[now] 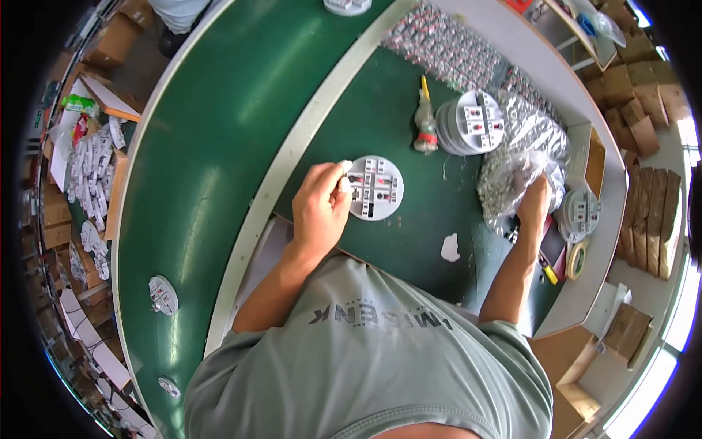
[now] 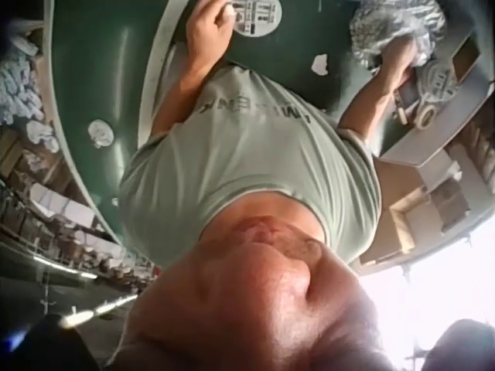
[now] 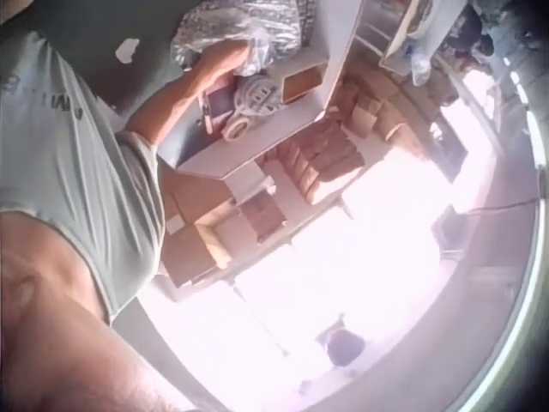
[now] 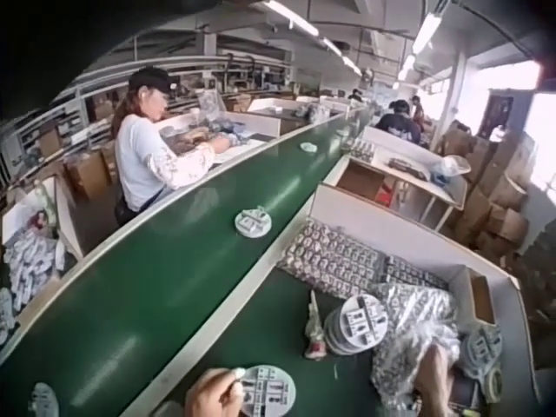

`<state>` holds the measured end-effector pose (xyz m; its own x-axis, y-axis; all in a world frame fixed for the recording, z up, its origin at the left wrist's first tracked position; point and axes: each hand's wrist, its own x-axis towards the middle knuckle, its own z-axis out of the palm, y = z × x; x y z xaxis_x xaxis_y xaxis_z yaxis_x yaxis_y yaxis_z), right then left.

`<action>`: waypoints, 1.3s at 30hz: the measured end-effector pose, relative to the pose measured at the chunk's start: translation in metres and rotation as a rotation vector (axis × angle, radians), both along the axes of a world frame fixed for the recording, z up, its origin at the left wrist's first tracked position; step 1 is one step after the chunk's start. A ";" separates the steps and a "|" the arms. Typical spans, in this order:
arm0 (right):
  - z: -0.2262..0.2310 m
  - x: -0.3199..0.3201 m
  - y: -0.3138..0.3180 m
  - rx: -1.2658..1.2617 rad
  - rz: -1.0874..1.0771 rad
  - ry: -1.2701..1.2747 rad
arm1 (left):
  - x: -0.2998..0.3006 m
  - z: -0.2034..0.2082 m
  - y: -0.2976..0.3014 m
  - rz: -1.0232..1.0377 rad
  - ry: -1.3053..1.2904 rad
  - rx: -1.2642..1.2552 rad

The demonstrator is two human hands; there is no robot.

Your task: Assembling small electronic components onto circular substrates and applying glue at a factory workstation.

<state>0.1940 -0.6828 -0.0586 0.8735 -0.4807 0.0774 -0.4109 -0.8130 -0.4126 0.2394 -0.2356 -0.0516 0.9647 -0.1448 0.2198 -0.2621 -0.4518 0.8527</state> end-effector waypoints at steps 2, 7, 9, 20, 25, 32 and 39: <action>-0.013 -0.003 -0.013 -0.124 0.037 -0.243 | 0.001 0.002 0.002 -0.010 0.130 -0.060; 0.008 -0.031 -0.004 -0.306 -0.030 -0.344 | -0.006 0.001 0.015 -0.172 -0.195 0.115; 0.037 -0.053 0.033 -0.044 -0.356 -0.270 | -0.008 0.002 0.015 -0.250 -0.185 0.212; 0.077 -0.022 0.233 0.398 0.372 -0.090 | -0.002 -0.007 0.010 -0.348 -0.189 0.380; 0.056 0.007 0.250 0.180 0.568 0.016 | 0.000 -0.008 0.008 -0.310 -0.205 0.361; 0.063 0.015 0.243 0.045 0.742 0.061 | 0.000 -0.006 0.010 -0.324 -0.202 0.350; 0.077 0.025 0.222 0.184 0.743 0.029 | 0.002 -0.002 0.009 -0.339 -0.200 0.357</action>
